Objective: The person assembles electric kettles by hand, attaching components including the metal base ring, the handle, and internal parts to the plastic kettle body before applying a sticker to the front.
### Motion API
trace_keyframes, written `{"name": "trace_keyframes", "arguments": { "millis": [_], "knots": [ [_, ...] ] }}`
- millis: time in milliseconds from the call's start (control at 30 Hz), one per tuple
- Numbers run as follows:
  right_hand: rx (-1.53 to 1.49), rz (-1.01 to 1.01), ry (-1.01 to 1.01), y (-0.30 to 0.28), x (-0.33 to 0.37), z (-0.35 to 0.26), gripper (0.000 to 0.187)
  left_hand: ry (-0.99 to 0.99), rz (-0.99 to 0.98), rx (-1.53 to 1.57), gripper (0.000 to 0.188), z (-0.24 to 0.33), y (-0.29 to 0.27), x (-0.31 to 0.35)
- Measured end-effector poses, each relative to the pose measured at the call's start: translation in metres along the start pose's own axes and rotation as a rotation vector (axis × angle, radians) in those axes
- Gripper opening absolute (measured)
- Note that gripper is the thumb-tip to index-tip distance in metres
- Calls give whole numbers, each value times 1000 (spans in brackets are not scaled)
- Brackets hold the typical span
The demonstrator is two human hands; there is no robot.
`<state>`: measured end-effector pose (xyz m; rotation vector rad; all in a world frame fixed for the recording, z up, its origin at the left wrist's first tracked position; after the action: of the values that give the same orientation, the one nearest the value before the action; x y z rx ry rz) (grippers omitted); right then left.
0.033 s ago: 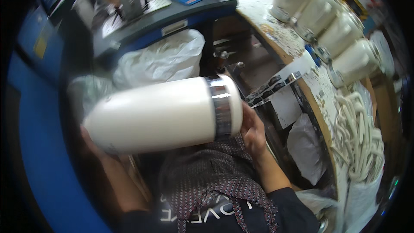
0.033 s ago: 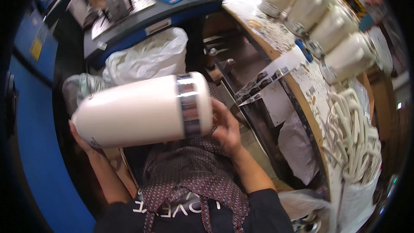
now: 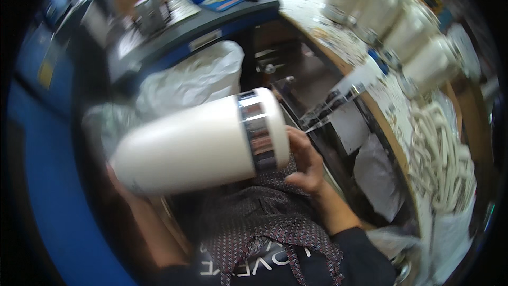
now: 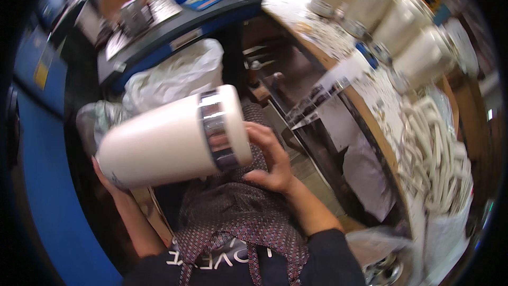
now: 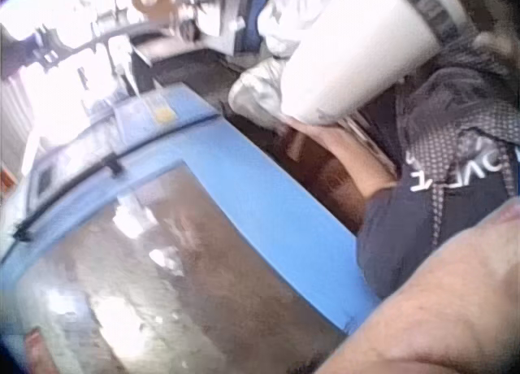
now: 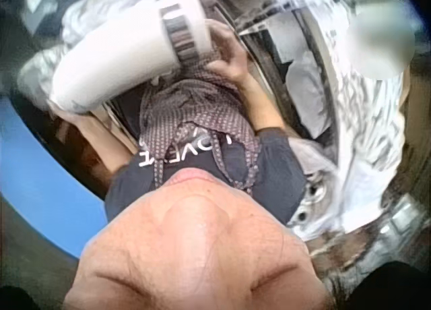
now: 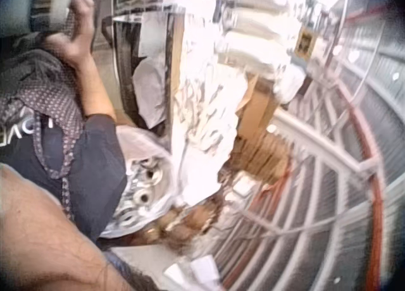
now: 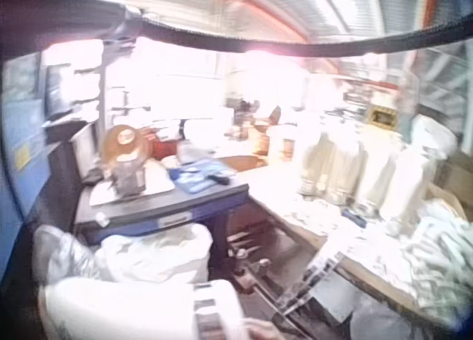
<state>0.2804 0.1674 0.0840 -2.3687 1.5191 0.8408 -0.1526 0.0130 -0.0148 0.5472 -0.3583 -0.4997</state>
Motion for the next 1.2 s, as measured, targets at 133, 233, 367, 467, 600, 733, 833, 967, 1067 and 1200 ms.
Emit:
{"name": "trace_keyframes", "arguments": {
  "millis": [133, 233, 367, 467, 600, 733, 833, 967, 1067, 1200],
  "knots": [
    [448, 123, -456, 10, -24, -19, 65, -64, 116, -40, 63, -49, -62, -21],
    [284, 432, 189, -44, -41, 53, 53, 342, -70, -324, 71, -31, -45, -24],
    [304, 203, 79, -15, -13, 35, 71, 190, 76, -270, 82, -6, 22, 32],
    [466, -8, -481, 28, -3, -44, 75, 542, 29, -611, 80, 5, 9, 49],
    [376, 382, -333, -41, -17, -11, 54, 190, -27, -316, 78, -44, 13, 24],
    [119, 505, 274, -87, -26, 65, 53, -4, 1, -150, 81, -57, 10, -5],
    [258, 148, -73, -39, -9, 12, 73, 41, 75, -388, 85, -45, 33, 38],
    [568, 55, -460, -12, 2, -22, 84, 63, -40, -478, 85, -59, -39, 2],
    [642, 145, -367, -34, 28, -10, 83, -238, 63, -151, 83, -100, 8, 41],
    [806, 141, -547, -28, 28, -33, 81, -115, -130, -236, 75, -96, -5, 19]
  ]
}}
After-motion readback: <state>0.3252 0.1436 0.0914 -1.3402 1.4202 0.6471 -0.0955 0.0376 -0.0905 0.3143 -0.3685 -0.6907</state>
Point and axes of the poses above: each hand's wrist, its own x-axis away from the middle knuckle, its own y-axis out of the palm, z = x × y, the point moved 10 cm from there along -x, towards the middle knuckle, and after that the axes turned 9 degrees about z, right-handed, at the moved point
